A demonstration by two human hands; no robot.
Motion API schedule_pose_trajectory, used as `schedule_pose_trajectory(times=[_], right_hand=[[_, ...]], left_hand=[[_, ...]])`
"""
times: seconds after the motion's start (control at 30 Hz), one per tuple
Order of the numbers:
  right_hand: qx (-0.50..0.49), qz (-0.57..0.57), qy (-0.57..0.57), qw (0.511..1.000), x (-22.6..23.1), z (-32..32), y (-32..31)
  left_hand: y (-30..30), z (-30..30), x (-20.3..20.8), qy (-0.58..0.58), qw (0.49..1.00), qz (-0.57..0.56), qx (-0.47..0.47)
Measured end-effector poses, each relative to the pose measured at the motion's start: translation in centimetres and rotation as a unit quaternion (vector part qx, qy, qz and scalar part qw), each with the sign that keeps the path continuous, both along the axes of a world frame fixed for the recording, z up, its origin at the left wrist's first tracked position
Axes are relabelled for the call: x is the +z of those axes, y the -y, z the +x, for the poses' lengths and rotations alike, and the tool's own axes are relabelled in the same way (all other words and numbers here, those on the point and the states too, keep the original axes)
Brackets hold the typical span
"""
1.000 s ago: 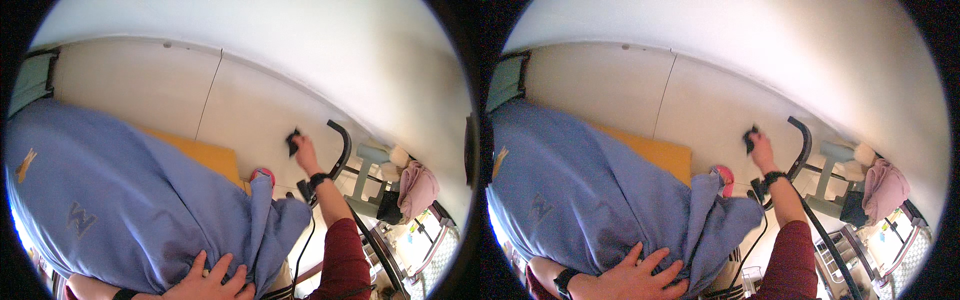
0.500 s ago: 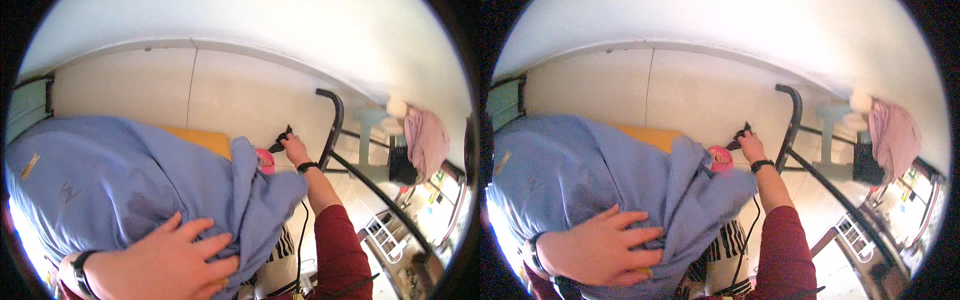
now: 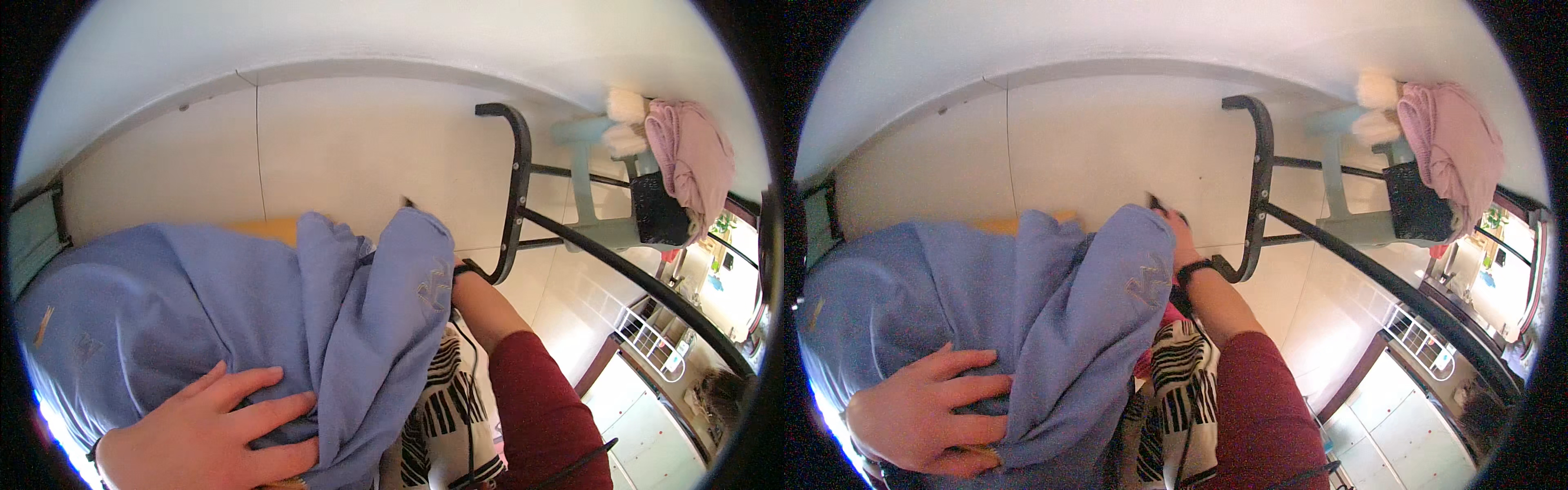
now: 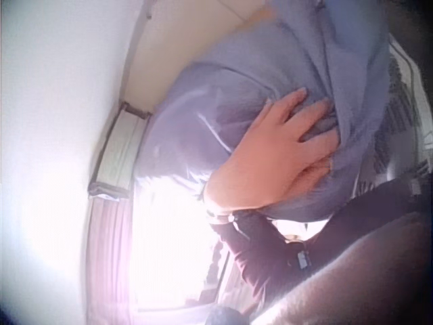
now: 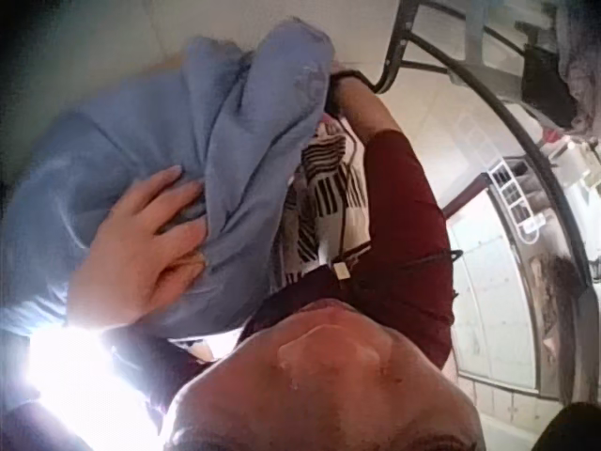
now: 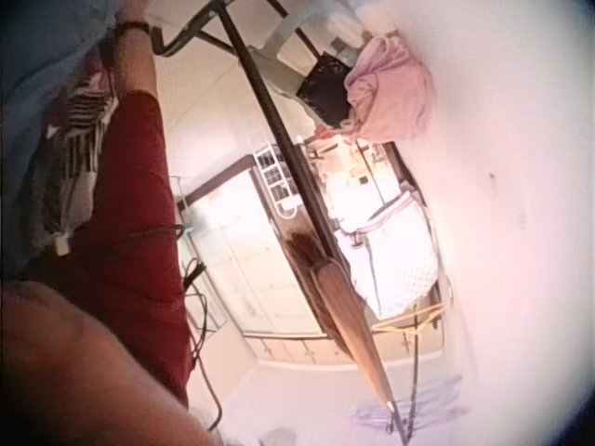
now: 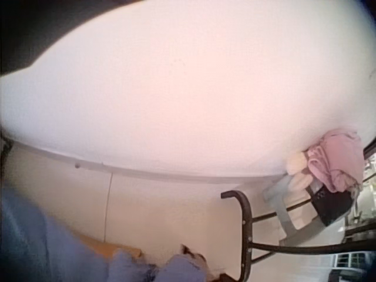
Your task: The person wipes the tiled floor with a black cloth, moving a blue cushion and a metal clothes rack to access different areas. They clean under the bed and around furniture, then walk through the living room and into the bathroom.
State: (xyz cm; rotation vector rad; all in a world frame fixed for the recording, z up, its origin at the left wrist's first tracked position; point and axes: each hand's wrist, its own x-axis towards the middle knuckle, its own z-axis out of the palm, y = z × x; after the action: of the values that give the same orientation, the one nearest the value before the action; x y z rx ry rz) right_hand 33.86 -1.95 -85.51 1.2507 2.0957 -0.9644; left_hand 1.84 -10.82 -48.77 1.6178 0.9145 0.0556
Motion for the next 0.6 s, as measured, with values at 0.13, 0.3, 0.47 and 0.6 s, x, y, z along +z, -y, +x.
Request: schedule_pose_trajectory(times=[0.13,0.3,0.47,0.6], right_hand=[[-0.029,0.22,0.014,0.975,2.3,2.8,-4.3],[-0.315,0.321,-0.003,0.893,-0.7,1.6,-13.5],[-0.116,0.341,0.041,0.932,-3.8,2.5,-8.7],[-0.044,0.279,-0.016,0.959,-3.6,4.0,-0.4]], left_hand=[[0.3,0.0,-0.2,0.014,0.999,0.039,0.004],[0.4,-0.2,0.8,-0.023,0.996,-0.06,0.053],[0.8,-1.0,-0.2,0.001,0.997,-0.071,-0.011],[-0.3,-1.3,-2.8,0.069,0.995,-0.02,-0.069]])
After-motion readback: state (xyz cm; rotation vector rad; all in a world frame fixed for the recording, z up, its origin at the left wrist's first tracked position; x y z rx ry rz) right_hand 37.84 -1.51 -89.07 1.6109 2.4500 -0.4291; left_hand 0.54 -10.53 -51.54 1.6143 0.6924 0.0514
